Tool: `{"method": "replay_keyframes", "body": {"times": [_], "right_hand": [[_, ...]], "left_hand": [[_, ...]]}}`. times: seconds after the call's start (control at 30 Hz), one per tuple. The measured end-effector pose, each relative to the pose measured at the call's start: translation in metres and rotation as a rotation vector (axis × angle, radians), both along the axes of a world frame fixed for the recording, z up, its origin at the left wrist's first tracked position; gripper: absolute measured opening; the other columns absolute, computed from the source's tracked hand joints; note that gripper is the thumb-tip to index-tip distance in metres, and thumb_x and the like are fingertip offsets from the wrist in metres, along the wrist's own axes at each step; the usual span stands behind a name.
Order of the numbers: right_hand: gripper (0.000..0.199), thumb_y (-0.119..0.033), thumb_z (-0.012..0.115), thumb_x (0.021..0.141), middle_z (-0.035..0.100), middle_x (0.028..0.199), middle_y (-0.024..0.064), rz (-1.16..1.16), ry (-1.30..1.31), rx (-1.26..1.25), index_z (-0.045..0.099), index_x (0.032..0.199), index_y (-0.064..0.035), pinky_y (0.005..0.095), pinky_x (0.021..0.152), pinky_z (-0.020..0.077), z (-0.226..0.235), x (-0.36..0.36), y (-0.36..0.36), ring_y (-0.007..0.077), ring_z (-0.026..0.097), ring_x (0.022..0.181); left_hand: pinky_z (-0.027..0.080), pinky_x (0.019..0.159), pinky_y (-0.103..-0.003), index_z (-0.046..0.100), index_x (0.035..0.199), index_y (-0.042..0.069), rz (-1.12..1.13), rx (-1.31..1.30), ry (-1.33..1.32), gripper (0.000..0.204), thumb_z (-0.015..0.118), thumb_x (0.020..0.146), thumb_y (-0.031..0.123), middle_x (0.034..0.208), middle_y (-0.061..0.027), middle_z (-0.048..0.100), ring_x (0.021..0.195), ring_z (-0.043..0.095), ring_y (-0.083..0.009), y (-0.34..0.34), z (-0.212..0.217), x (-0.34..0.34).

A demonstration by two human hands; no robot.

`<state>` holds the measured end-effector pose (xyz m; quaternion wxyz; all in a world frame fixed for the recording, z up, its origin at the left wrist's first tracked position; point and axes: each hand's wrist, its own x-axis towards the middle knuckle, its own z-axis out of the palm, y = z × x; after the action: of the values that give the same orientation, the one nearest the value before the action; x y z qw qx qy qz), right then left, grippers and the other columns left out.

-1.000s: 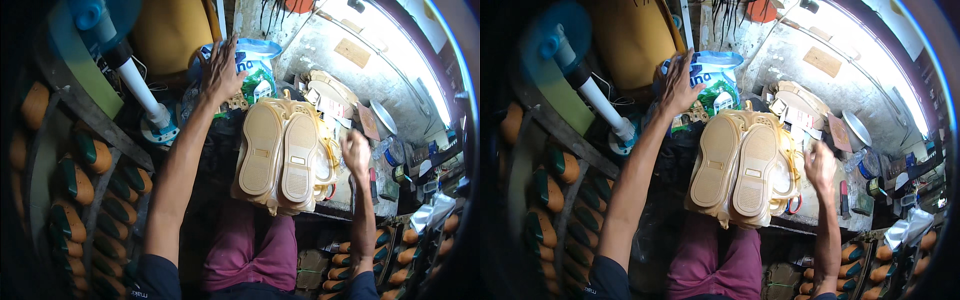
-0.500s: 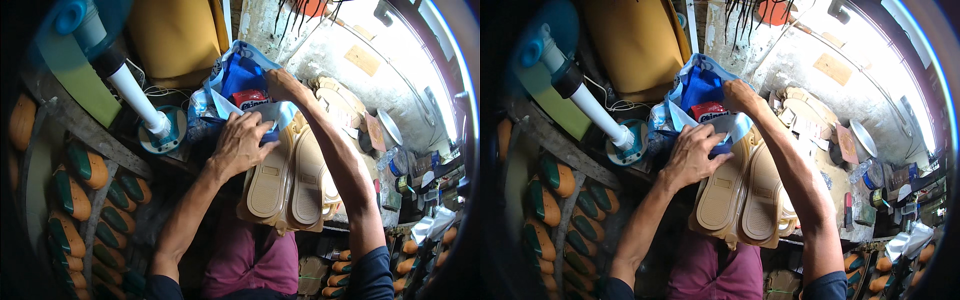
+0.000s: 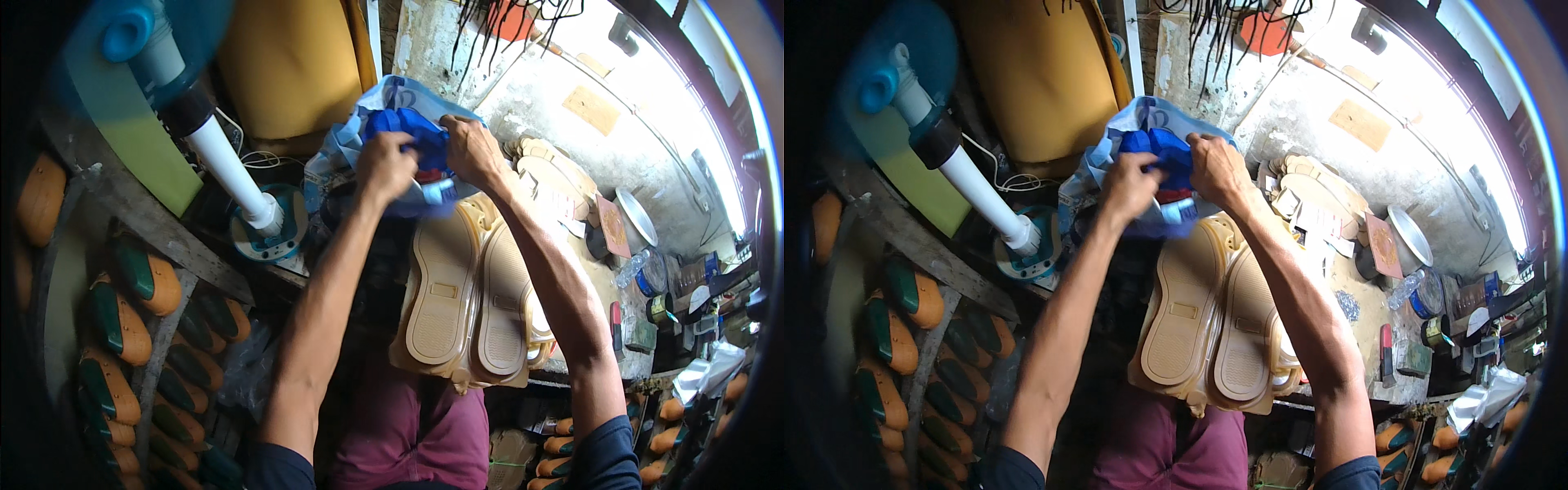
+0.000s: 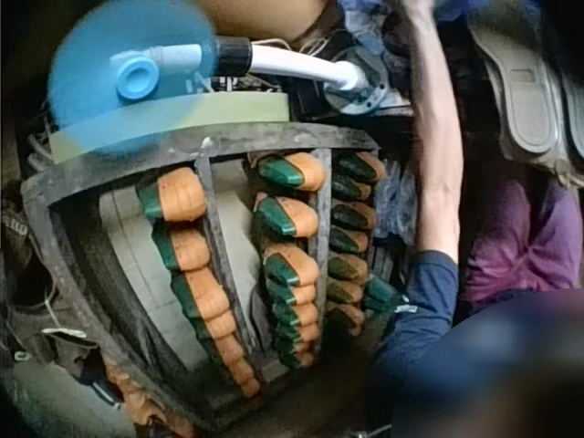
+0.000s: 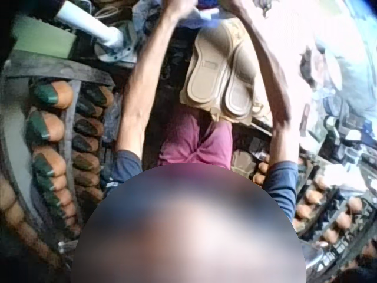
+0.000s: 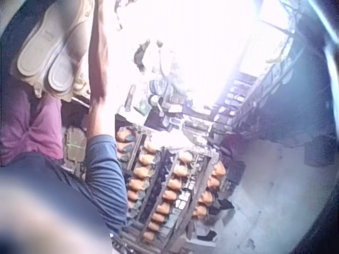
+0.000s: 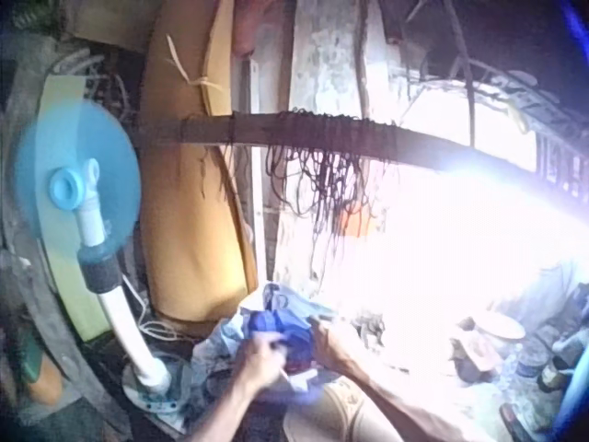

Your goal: The person unpacks beige shoe soles from a plastic bag, then uses scissors to trim excess material from the edges of the soles. The trimmed soles are placed on a nearby stack.

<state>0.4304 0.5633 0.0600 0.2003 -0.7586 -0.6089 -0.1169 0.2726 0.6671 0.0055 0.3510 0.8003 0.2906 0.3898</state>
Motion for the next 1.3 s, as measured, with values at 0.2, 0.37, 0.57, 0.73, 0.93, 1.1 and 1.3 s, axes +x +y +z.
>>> {"method": "replay_keyframes", "body": {"times": [0.2,0.37,0.57,0.73,0.93,1.1,1.3], "right_hand": [[0.036,0.011,0.058,0.081,0.082,0.114,0.0162,0.582,0.348,0.081,0.081,0.105,-0.0017,0.0428,0.100,0.0610,0.025,-0.007,0.005,0.0342,0.078,0.108],[0.023,0.003,0.063,0.086,0.080,0.101,0.0264,0.483,0.243,-0.272,0.081,0.100,0.0031,0.0436,0.091,0.0627,0.003,-0.004,0.018,0.0392,0.079,0.103],[0.014,-0.007,0.068,0.084,0.076,0.095,0.0311,0.020,-0.041,-0.181,0.069,0.090,0.0062,0.0537,0.086,0.0621,-0.030,0.042,0.002,0.0500,0.076,0.100],[0.044,-0.002,0.064,0.091,0.074,0.106,0.0339,0.078,-0.063,-0.274,0.059,0.134,0.0062,0.0553,0.094,0.0612,-0.050,0.031,-0.015,0.0495,0.075,0.106],[0.022,-0.008,0.057,0.102,0.073,0.090,0.0302,0.038,-0.097,-0.270,0.064,0.118,0.0051,0.0578,0.081,0.0614,-0.038,0.015,-0.029,0.0486,0.076,0.091],[0.015,-0.006,0.056,0.102,0.072,0.085,0.0288,0.115,-0.215,-0.152,0.068,0.102,0.0038,0.0545,0.070,0.0618,-0.018,-0.001,-0.044,0.0481,0.076,0.084],[0.030,0.000,0.063,0.085,0.078,0.103,0.0263,0.617,0.189,0.090,0.078,0.111,0.0019,0.0502,0.083,0.0621,-0.008,-0.013,0.003,0.0443,0.077,0.095]], "left_hand": [[0.040,0.111,-0.060,0.084,0.095,0.010,0.023,0.479,0.159,0.018,0.066,0.091,0.012,0.098,-0.0149,0.080,0.123,0.065,-0.0369,-0.077,-0.015,-0.002],[0.058,0.094,-0.055,0.073,0.128,0.003,-0.276,0.425,0.051,0.031,0.058,0.101,0.007,0.113,-0.0233,0.078,0.101,0.075,-0.0445,-0.101,-0.021,-0.004],[0.057,0.086,-0.056,0.064,0.118,0.000,-0.116,0.017,0.026,0.016,0.054,0.107,0.006,0.106,-0.0288,0.073,0.099,0.072,-0.0485,-0.084,-0.012,-0.017],[0.056,0.096,-0.051,0.077,0.109,0.000,0.183,0.225,0.056,0.023,0.085,0.091,0.012,0.126,-0.0239,0.056,0.109,0.066,-0.0448,-0.053,-0.014,-0.009],[0.051,0.111,-0.052,0.077,0.120,-0.003,0.202,0.188,0.244,0.034,0.082,0.090,0.011,0.133,-0.0258,0.066,0.124,0.066,-0.0433,-0.023,-0.008,-0.008],[0.051,0.114,-0.048,0.065,0.139,-0.010,0.087,0.328,-0.233,0.051,0.068,0.088,-0.006,0.135,-0.0270,0.067,0.127,0.066,-0.0452,-0.045,-0.009,-0.027],[0.049,0.120,-0.049,0.057,0.152,-0.007,0.065,0.227,-0.247,0.065,0.068,0.088,-0.009,0.149,-0.0276,0.059,0.139,0.060,-0.0463,-0.076,-0.005,-0.042]]}}
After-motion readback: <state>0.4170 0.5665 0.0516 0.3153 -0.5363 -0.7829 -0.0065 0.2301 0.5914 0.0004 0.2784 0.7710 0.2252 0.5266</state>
